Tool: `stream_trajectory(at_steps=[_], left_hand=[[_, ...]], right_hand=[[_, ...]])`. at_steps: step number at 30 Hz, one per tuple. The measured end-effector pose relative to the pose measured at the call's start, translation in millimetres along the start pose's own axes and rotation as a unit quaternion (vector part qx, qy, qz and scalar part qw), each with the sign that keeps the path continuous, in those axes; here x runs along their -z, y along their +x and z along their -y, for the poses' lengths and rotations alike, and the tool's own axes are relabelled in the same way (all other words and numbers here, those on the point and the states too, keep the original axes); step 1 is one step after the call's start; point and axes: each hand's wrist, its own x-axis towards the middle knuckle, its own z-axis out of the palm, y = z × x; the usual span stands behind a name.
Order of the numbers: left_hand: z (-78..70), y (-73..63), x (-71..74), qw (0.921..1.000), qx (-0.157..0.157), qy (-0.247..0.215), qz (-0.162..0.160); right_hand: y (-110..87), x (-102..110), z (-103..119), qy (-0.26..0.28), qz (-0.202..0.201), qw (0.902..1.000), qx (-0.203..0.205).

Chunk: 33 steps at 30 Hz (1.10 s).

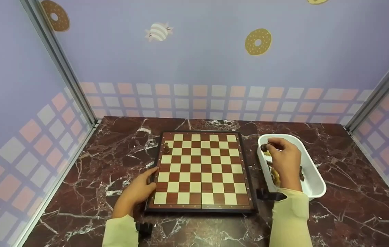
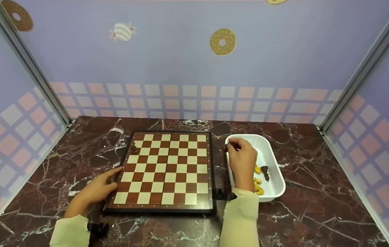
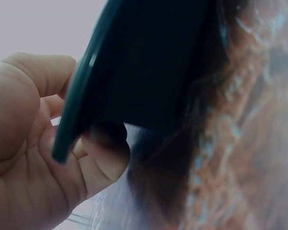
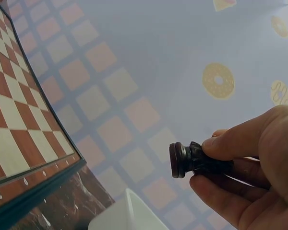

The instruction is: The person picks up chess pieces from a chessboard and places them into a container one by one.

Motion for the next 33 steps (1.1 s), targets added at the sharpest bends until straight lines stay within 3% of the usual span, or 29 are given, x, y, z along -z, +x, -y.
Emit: stream_trajectory(at_steps=[10, 20, 33], left_hand=[[0.0, 0.3, 0.3, 0.9999, 0.0, 0.01, -0.005], [0.5, 0.3, 0.9, 0.9999, -0.01, 0.008, -0.01], [-1.3, -0.3, 0.0, 0.9999, -0.007, 0.004, -0.006]], right_hand=[[2.8, 4, -13, -0.018, 0.001, 0.9995, -0.028], [5.5, 7, -25, -0.052, 0.047, 0.9945, -0.078], [5.1, 4, -34, -0.089, 0.075, 0.9891, -0.091]])
